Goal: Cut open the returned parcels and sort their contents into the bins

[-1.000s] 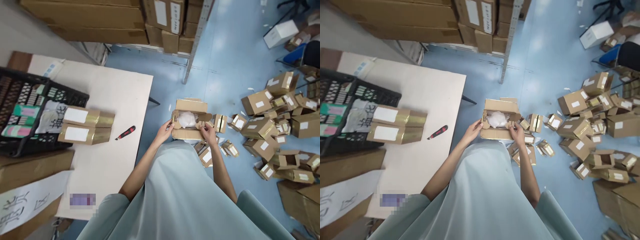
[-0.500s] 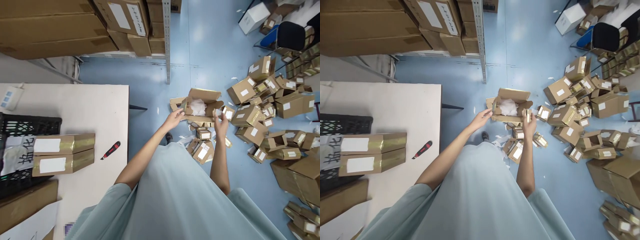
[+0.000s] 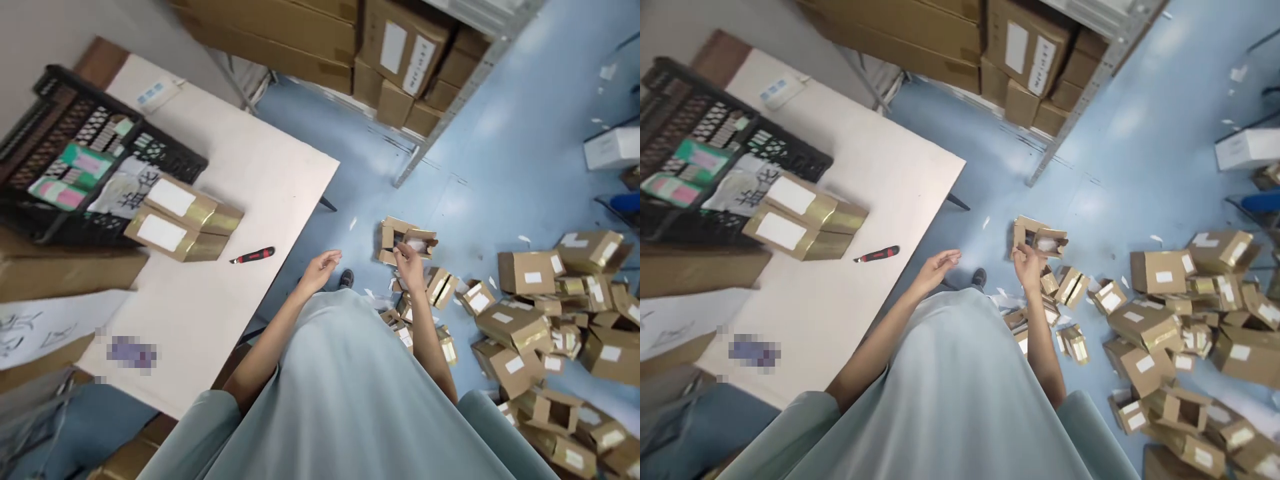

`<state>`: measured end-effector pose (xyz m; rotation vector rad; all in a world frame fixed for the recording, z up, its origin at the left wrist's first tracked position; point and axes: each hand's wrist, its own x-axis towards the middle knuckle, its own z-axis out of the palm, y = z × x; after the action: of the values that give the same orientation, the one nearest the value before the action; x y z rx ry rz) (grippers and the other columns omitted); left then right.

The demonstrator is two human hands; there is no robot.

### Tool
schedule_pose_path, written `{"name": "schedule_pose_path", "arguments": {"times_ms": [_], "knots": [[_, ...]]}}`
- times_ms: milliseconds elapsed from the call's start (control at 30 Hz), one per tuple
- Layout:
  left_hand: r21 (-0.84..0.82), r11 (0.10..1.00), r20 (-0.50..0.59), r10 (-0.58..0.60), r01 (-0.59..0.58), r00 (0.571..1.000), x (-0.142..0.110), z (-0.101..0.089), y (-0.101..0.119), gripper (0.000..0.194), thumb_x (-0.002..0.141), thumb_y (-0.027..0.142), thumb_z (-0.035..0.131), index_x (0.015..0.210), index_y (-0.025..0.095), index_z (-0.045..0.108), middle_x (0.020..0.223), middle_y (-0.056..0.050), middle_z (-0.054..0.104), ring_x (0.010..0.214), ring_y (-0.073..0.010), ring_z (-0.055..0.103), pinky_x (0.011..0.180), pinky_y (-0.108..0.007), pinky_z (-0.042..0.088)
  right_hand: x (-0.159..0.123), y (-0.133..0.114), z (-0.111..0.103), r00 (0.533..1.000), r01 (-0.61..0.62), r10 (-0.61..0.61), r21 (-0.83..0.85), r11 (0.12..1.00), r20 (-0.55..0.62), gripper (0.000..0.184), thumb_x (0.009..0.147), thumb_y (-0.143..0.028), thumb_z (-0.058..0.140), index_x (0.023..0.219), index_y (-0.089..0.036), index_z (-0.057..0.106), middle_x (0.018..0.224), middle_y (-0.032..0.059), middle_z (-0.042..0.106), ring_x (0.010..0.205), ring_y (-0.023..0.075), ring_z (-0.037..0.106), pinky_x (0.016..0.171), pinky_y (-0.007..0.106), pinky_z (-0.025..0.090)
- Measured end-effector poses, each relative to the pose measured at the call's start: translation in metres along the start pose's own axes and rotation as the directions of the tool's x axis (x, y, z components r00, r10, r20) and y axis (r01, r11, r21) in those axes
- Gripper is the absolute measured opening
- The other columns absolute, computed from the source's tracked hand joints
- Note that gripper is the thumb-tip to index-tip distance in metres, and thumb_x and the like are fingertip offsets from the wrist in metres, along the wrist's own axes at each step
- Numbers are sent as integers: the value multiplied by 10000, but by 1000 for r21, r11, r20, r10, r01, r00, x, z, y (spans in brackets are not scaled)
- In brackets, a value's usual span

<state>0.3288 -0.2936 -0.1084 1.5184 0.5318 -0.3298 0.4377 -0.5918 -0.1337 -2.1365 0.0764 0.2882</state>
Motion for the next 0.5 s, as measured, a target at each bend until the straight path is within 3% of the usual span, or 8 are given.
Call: {"name": "schedule_pose_path", "arguments": {"times_ms": [100, 233, 400, 500], "knots": [[-105, 994, -155, -30, 14, 987, -26, -37, -14, 724, 867, 738, 810, 1347, 197, 788, 1438, -198, 796, 1303, -376, 773, 1176, -558, 586, 18, -34, 46, 974, 104, -102, 3, 995, 201, 699, 976, -782, 614, 1280, -185, 814, 1373, 224, 823, 1334, 405, 758, 1212, 591, 560], [-230, 973, -352, -66, -18, 934, -62, -82, -30, 779, 826, 780, 831, 1342, 198, 789, 1434, -201, 796, 1305, -398, 768, 1139, -566, 605, 23, -86, 108, 895, 233, -206, -22, 972, 396, 610, 1002, -733, 624, 1298, -232, 806, 1370, 181, 832, 1321, 386, 771, 1212, 586, 564], [-351, 931, -511, -99, -103, 854, -104, -133, -45, 761, 848, 769, 837, 1362, 210, 787, 1461, -182, 787, 1324, -383, 761, 1172, -544, 598, 6, -150, 178, 761, 370, -308, 8, 929, 571, 535, 1031, -657, 636, 1305, -232, 809, 1409, 176, 818, 1340, 375, 764, 1217, 551, 569], [-403, 906, -554, -126, -132, 823, -123, -161, -54, 742, 858, 760, 838, 1356, 213, 789, 1460, -180, 787, 1323, -376, 761, 1198, -549, 583, -11, -181, 215, 714, 411, -328, 9, 912, 618, 526, 1039, -657, 644, 1314, -241, 810, 1397, 163, 825, 1332, 371, 765, 1216, 546, 572]]}}
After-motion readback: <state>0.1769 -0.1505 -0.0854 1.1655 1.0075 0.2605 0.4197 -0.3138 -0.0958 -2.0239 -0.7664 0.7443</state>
